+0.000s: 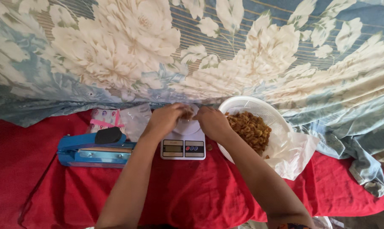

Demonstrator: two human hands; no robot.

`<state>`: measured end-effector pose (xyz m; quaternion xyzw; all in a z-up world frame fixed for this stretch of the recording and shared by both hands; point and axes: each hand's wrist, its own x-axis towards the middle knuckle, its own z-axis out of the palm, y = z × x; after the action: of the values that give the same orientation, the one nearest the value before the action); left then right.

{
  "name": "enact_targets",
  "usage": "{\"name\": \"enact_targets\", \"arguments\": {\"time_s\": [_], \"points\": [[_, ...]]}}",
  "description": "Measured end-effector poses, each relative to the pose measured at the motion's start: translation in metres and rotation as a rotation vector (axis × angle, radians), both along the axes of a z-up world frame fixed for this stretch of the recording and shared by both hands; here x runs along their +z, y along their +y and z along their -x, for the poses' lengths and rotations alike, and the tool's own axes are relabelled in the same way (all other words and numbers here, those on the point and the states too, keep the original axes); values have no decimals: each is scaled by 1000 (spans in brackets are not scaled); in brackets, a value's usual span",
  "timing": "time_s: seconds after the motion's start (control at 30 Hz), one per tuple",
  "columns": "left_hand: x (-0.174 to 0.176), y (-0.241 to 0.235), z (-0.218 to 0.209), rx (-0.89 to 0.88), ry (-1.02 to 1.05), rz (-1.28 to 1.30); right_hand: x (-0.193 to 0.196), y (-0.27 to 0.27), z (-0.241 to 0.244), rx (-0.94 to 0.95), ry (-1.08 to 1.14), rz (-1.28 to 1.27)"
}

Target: The person weighs dried food items on a digital scale, places them into small plastic bags, and seals the bags using a handheld heat sealer. The person repeats this process for multiple portions, transferring the sealed packages into a nearby basket.

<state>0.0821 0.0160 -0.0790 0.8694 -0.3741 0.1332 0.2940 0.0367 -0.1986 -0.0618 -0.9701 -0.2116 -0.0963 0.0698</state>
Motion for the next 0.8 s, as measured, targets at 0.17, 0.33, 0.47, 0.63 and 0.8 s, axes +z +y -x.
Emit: {"name": "enact_targets", "arguments": {"time_s": [0.17, 0.33, 0.47, 0.63, 0.8], "points": [[-8, 0, 16, -14, 94, 66, 36, -2, 22, -25, 157, -255], [-16, -5, 25, -3, 17, 112, 74, -4, 48, -238, 251, -254], [-18, -2, 31, -37, 2, 123, 80, -10, 66, -231, 63, -273], [-18, -2, 35, -56, 2, 169, 73, -5, 76, -242, 40, -379], [-26, -5, 30, -66, 13, 218, 29, 15, 91, -92, 257, -242]]}}
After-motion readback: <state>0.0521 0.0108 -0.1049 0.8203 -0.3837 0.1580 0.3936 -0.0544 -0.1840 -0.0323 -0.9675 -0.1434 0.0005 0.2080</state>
